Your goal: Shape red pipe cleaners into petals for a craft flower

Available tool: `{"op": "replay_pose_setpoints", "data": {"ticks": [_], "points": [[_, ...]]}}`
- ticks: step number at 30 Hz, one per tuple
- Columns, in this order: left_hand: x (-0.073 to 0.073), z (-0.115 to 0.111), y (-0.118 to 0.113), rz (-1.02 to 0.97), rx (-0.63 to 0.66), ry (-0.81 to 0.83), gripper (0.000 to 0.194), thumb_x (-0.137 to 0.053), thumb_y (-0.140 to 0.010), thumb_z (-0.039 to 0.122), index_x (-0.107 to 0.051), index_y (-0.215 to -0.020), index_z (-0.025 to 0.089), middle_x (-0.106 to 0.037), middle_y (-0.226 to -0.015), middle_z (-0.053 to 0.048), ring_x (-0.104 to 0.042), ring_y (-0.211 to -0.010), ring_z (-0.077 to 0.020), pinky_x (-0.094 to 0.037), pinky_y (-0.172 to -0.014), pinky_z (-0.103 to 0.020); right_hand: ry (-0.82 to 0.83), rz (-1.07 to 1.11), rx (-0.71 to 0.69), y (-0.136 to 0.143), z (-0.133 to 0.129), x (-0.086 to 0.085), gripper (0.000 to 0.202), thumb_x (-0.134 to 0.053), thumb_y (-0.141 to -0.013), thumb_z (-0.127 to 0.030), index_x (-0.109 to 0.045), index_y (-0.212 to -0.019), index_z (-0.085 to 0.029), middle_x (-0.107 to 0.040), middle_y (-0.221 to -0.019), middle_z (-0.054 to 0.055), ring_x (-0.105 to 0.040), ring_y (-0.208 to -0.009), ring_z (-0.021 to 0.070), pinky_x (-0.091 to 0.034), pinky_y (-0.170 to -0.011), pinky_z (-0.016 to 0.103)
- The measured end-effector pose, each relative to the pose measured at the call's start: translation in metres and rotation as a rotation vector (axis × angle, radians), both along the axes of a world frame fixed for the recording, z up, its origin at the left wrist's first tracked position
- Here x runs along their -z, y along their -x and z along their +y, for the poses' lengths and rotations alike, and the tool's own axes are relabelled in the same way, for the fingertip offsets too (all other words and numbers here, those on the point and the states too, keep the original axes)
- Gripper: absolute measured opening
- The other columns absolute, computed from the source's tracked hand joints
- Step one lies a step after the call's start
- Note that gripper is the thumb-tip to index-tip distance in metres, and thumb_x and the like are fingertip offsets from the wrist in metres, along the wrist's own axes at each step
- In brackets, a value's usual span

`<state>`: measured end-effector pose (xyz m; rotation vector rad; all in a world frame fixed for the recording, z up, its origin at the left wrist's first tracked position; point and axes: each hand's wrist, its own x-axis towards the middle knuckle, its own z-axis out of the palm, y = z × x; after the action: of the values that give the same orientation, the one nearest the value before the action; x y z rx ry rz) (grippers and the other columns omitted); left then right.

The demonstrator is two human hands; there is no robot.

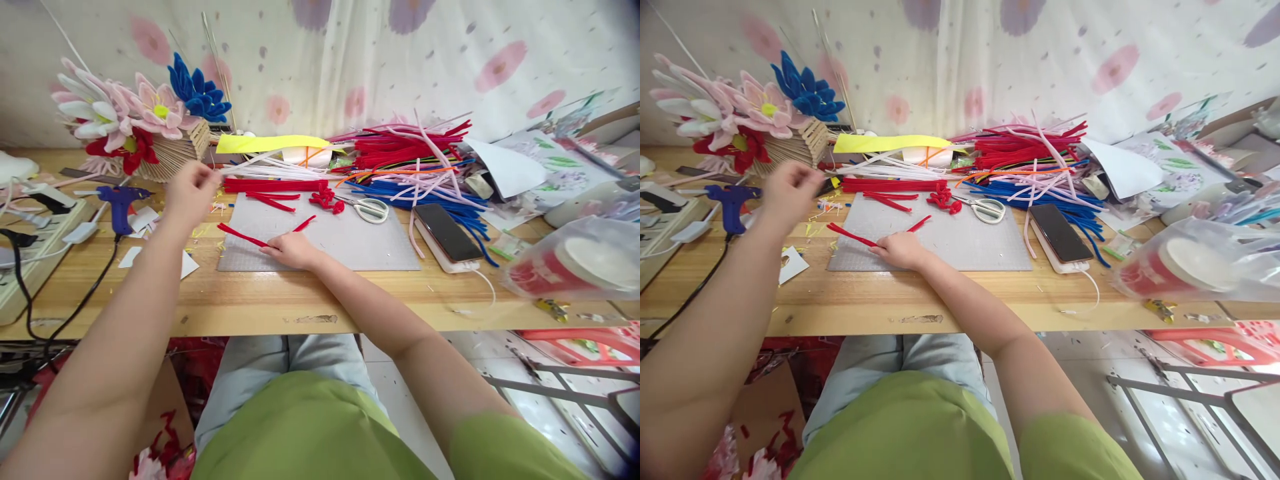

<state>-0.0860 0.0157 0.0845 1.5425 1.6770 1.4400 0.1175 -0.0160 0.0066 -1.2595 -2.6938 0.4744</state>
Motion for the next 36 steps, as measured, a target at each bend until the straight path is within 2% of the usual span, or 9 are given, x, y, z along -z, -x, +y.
{"op": "replay_pose_setpoints", "data": {"ticks": [3,7,13,17,19,25,28,32,36], "points": [[0.029,-0.013,-0.032,0.178,0.371,0.103,0.011,-0.071,-0.064,0.014,-0.061,-0.066,0.017,-0.057,-0.069,0.002,-0.051,-0.069,-0.0107,-0.036,-0.067,-0.016,0.032,0.040,0.021,-0.008,0.001,0.006,0.044,-0.035,-0.092,-0.047,-0.069,-0.090,-0.019,-0.069,-0.083,0.006,-0.057,-0.073,0.0146,-0.030,-0.062,0.025],[0.053,-0.018,-0.048,0.078,0.537,0.286,0.018,-0.068,-0.064,0.007,-0.061,-0.054,0.020,-0.057,-0.062,0.000,-0.055,-0.071,-0.0151,-0.038,-0.071,-0.019,0.100,0.176,0.075,-0.027,0.010,0.011,0.045,-0.039,-0.089,-0.050,-0.068,-0.082,-0.017,-0.064,-0.070,0.002,-0.051,-0.064,0.0110,-0.029,-0.061,0.023],[0.056,-0.017,-0.051,-0.111,0.490,0.354,0.025,-0.066,-0.066,0.003,-0.060,-0.049,0.020,-0.053,-0.051,0.001,-0.046,-0.056,-0.0137,-0.032,-0.056,-0.020,0.281,0.651,0.158,-0.042,0.027,0.009,0.047,-0.047,-0.082,-0.055,-0.058,-0.063,-0.013,-0.053,-0.060,-0.002,-0.046,-0.060,0.0080,-0.035,-0.061,0.021],[0.063,-0.015,-0.066,-0.202,0.399,0.371,0.022,-0.067,-0.069,0.010,-0.059,-0.050,0.018,-0.052,-0.048,0.002,-0.044,-0.047,-0.0112,-0.029,-0.050,-0.021,0.416,0.996,0.288,-0.044,0.031,0.009,0.045,-0.055,-0.075,-0.057,-0.051,-0.058,-0.015,-0.043,-0.051,-0.004,-0.037,-0.048,0.0055,-0.034,-0.049,0.020],[0.070,-0.013,-0.080,-0.228,0.359,0.365,0.021,-0.067,-0.071,0.017,-0.059,-0.052,0.018,-0.054,-0.049,0.002,-0.042,-0.043,-0.0096,-0.029,-0.047,-0.022,0.468,1.153,0.364,-0.044,0.034,0.011,0.042,-0.059,-0.072,-0.057,-0.050,-0.063,-0.017,-0.040,-0.047,-0.007,-0.034,-0.043,0.0046,-0.030,-0.043,0.019],[0.089,-0.008,-0.126,-0.537,0.267,0.357,0.028,-0.057,-0.082,0.023,-0.058,-0.056,0.014,-0.054,-0.050,0.000,-0.039,-0.039,-0.0063,-0.029,-0.039,-0.020,0.725,1.479,0.422,-0.048,0.043,0.012,0.047,-0.070,-0.066,-0.045,-0.048,-0.099,-0.021,-0.051,-0.058,-0.009,-0.042,-0.043,0.0036,-0.026,-0.040,0.016],[0.094,-0.008,-0.129,-0.603,0.297,0.373,0.027,-0.056,-0.083,0.022,-0.057,-0.057,0.013,-0.054,-0.051,0.000,-0.041,-0.041,-0.0056,-0.031,-0.038,-0.018,0.742,1.539,0.462,-0.049,0.044,0.010,0.044,-0.069,-0.068,-0.041,-0.047,-0.099,-0.020,-0.048,-0.057,-0.010,-0.038,-0.041,0.0027,-0.022,-0.039,0.016],[0.097,-0.011,-0.121,-0.613,0.403,0.379,0.021,-0.057,-0.082,0.023,-0.059,-0.063,0.013,-0.054,-0.055,0.000,-0.044,-0.043,-0.0061,-0.036,-0.037,-0.017,0.731,1.320,0.452,-0.043,0.042,0.012,0.028,-0.067,-0.071,-0.039,-0.053,-0.080,-0.016,-0.047,-0.051,-0.008,-0.035,-0.039,0.0028,-0.021,-0.038,0.016],[0.097,-0.015,-0.119,-0.593,0.441,0.388,0.018,-0.056,-0.081,0.021,-0.059,-0.065,0.014,-0.054,-0.056,0.000,-0.044,-0.042,-0.0057,-0.032,-0.033,-0.016,0.568,1.246,0.473,-0.032,0.042,0.015,0.022,-0.059,-0.078,-0.032,-0.052,-0.066,-0.015,-0.047,-0.050,-0.006,-0.039,-0.042,0.0038,-0.028,-0.041,0.016]]}}
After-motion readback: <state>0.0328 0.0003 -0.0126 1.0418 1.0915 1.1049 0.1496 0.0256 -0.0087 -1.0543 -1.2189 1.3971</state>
